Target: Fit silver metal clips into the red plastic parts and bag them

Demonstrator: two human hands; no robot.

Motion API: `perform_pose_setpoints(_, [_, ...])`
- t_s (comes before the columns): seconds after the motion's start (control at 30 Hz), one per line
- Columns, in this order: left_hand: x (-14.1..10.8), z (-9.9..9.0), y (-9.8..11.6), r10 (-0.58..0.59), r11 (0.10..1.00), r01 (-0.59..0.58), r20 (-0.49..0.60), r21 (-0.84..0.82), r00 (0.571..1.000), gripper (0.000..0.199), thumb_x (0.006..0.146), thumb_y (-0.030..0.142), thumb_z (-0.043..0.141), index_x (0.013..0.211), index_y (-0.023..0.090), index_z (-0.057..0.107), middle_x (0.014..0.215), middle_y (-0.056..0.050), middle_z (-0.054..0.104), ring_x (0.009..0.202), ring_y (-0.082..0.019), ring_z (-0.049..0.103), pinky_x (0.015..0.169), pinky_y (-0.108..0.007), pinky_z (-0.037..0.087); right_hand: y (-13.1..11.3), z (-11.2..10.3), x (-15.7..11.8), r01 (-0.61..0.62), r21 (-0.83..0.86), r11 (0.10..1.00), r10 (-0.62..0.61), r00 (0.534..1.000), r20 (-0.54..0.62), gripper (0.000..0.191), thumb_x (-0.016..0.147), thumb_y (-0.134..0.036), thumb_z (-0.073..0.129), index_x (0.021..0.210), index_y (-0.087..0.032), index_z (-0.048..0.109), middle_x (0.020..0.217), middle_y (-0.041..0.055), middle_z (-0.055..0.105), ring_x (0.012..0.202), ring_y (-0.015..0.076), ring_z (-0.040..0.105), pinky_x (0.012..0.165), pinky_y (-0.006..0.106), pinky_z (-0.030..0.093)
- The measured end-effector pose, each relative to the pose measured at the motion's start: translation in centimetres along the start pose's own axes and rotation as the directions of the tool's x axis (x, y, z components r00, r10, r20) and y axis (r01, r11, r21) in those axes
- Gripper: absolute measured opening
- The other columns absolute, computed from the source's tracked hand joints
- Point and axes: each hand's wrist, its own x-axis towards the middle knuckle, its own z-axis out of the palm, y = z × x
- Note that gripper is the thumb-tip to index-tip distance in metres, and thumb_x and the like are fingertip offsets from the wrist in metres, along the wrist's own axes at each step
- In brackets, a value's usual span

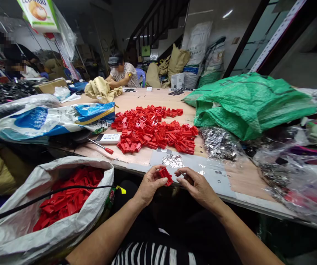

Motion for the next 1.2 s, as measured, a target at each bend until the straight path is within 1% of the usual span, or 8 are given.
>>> perform_pose_setpoints(0.07, [0.6,-0.4,-0.4,0.064,0.994,-0.065,0.005,0.091,0.998,0.042,0.067,0.025,0.076,0.104,0.022,0.057,0.098,-0.003,0.066,0.085,-0.016,0.062,0.078,-0.028,0.049,0.7,0.3,0.1,0.035,-0.03,0.999,-0.035,0.999,-0.014,0.024,0.095,-0.033,0.042,0.106,-0.022,0.06,0.096,0.0065,0.061,0.081,0.0186,0.058,0.075,0.031,0.048])
perform_pose_setpoints(0.13, [1.2,-0.8,-0.8,0.149,0.96,-0.144,-0.003,0.241,0.989,0.037,0.067,0.021,0.074,0.099,0.022,0.057,0.101,-0.003,0.066,0.083,-0.015,0.063,0.079,-0.028,0.049,1.5,0.8,0.2,0.045,-0.073,0.996,-0.046,0.999,-0.016,0.028,0.095,-0.03,0.04,0.111,-0.023,0.061,0.097,0.0074,0.059,0.091,0.0204,0.058,0.081,0.033,0.048])
perform_pose_setpoints(0.23, [2.2,-1.4,-1.4,0.242,0.863,-0.207,-0.018,0.46,0.97,0.031,0.068,0.018,0.072,0.097,0.023,0.06,0.098,-0.002,0.068,0.086,-0.016,0.063,0.084,-0.029,0.048,2.2,1.4,0.6,0.012,-0.118,0.993,-0.014,1.0,-0.01,0.028,0.092,-0.027,0.043,0.113,-0.022,0.061,0.092,0.0065,0.06,0.087,0.0201,0.06,0.079,0.032,0.048])
perform_pose_setpoints(0.37, [3.3,-2.0,-1.8,0.251,0.754,-0.211,0.023,0.622,0.968,0.034,0.07,0.017,0.069,0.103,0.025,0.066,0.095,-0.002,0.07,0.083,-0.018,0.064,0.083,-0.03,0.049,2.2,1.8,1.2,-0.039,-0.147,0.988,0.037,0.999,-0.017,0.019,0.088,-0.026,0.051,0.103,-0.022,0.062,0.092,0.0036,0.065,0.084,0.0193,0.061,0.077,0.032,0.048])
perform_pose_setpoints(0.47, [3.9,-2.3,-2.1,0.25,0.724,-0.213,0.04,0.656,0.968,0.041,0.069,0.017,0.07,0.109,0.026,0.067,0.102,-0.003,0.071,0.09,-0.02,0.065,0.087,-0.033,0.049,2.2,1.8,1.6,-0.04,-0.193,0.98,0.041,0.999,-0.002,0.014,0.088,-0.025,0.052,0.096,-0.022,0.064,0.091,0.0028,0.067,0.083,0.0192,0.062,0.077,0.031,0.048])
perform_pose_setpoints(0.63, [4.2,-2.4,-2.1,0.271,0.681,-0.25,0.081,0.688,0.959,0.045,0.07,0.018,0.071,0.113,0.029,0.066,0.113,-0.004,0.069,0.104,-0.023,0.064,0.097,-0.037,0.045,2.7,1.8,1.9,0.04,-0.207,0.978,-0.033,0.999,0.038,0.016,0.088,-0.019,0.05,0.094,-0.022,0.065,0.094,0.0035,0.066,0.087,0.0179,0.062,0.079,0.03,0.048])
perform_pose_setpoints(1.0, [4.5,-2.4,-2.0,0.236,0.568,-0.241,0.124,0.787,0.964,0.043,0.073,0.018,0.07,0.116,0.023,0.063,0.112,-0.004,0.07,0.1,-0.019,0.064,0.093,-0.031,0.048,2.9,1.8,1.7,0.067,-0.249,0.966,-0.048,0.996,0.08,0.016,0.089,-0.017,0.048,0.094,-0.022,0.063,0.093,0.0038,0.064,0.084,0.0175,0.062,0.076,0.029,0.049])
perform_pose_setpoints(1.2, [4.3,-2.2,-2.0,0.246,0.542,-0.254,0.137,0.801,0.96,0.038,0.074,0.016,0.069,0.111,0.022,0.064,0.105,-0.002,0.07,0.093,-0.017,0.065,0.086,-0.028,0.049,1.9,2.5,1.6,0.022,-0.393,0.919,0.006,0.998,0.07,0.017,0.091,-0.016,0.047,0.096,-0.022,0.062,0.094,0.0028,0.064,0.082,0.017,0.063,0.072,0.027,0.048])
